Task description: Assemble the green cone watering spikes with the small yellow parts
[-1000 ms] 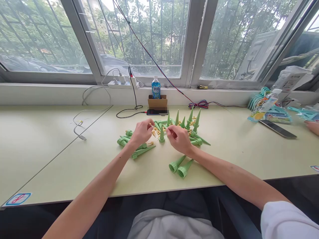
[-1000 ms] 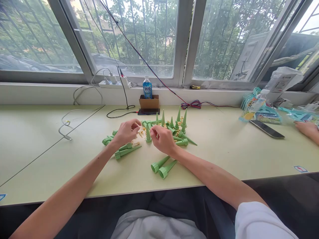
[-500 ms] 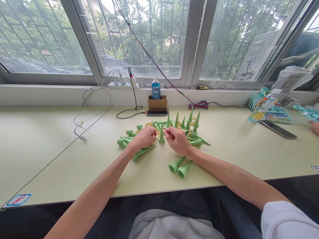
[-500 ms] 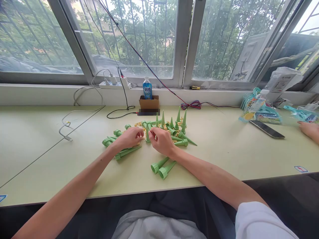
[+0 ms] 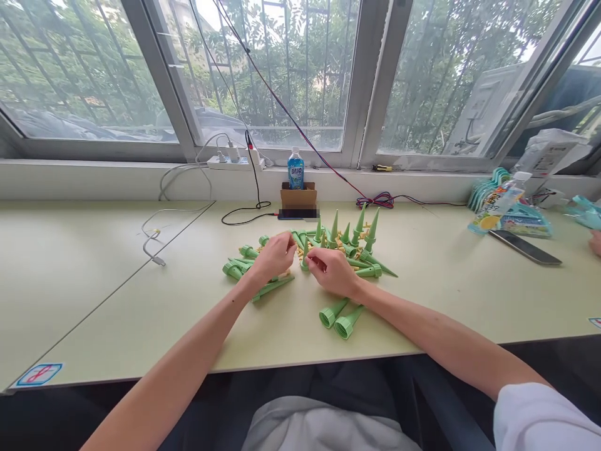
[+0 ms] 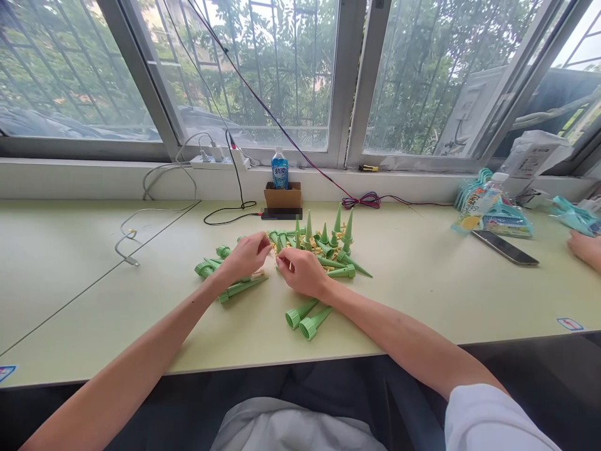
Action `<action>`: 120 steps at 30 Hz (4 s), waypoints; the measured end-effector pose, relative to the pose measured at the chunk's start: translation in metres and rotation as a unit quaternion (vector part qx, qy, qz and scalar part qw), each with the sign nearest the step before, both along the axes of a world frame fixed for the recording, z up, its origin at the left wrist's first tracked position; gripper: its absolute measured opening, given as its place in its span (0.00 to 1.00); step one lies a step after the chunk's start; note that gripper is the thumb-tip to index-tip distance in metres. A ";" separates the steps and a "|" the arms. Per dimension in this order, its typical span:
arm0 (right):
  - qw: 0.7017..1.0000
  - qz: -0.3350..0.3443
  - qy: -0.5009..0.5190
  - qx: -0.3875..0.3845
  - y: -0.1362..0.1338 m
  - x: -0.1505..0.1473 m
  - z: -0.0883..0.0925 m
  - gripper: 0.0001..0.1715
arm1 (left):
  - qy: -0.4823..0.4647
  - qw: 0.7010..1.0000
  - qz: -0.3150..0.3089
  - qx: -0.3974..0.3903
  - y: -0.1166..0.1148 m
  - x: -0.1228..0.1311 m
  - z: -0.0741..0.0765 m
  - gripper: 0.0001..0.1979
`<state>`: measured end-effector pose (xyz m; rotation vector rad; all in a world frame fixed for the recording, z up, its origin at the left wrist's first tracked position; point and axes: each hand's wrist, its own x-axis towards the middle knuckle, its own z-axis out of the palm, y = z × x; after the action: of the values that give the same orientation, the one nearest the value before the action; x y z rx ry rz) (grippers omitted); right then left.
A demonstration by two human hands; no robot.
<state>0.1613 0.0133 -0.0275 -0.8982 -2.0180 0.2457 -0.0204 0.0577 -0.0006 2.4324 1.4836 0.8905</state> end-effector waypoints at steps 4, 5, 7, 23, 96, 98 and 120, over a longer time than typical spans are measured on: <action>0.999 -0.013 0.026 -0.020 0.001 0.000 -0.001 0.05 | -0.143 0.986 0.026 0.078 -0.011 0.007 0.014 0.06; 0.999 -0.015 0.035 -0.024 0.000 -0.001 -0.001 0.07 | -0.170 0.980 0.027 0.098 -0.015 0.009 0.017 0.07; 0.998 -0.015 0.051 -0.028 0.000 -0.001 -0.001 0.12 | -0.216 0.967 0.025 0.135 -0.022 0.014 0.021 0.07; 0.990 -0.023 0.129 -0.043 -0.001 0.000 0.005 0.12 | -0.207 0.965 -0.081 0.141 -0.041 0.029 0.007 0.07; 0.994 -0.036 0.103 0.000 0.005 -0.002 -0.003 0.10 | -0.373 0.924 -0.047 -0.074 -0.017 0.028 -0.002 0.17; 0.994 -0.032 0.102 0.001 0.005 -0.002 -0.003 0.10 | -0.374 0.924 -0.046 -0.072 -0.017 0.027 -0.001 0.17; 0.994 -0.015 0.096 -0.049 0.007 0.002 -0.002 0.11 | -0.215 0.973 -0.062 0.053 -0.025 0.026 -0.006 0.15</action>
<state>0.1636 0.0208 -0.0300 -0.9288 -1.8256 0.4016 0.0054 0.0331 -0.0066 2.1774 1.1433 1.3882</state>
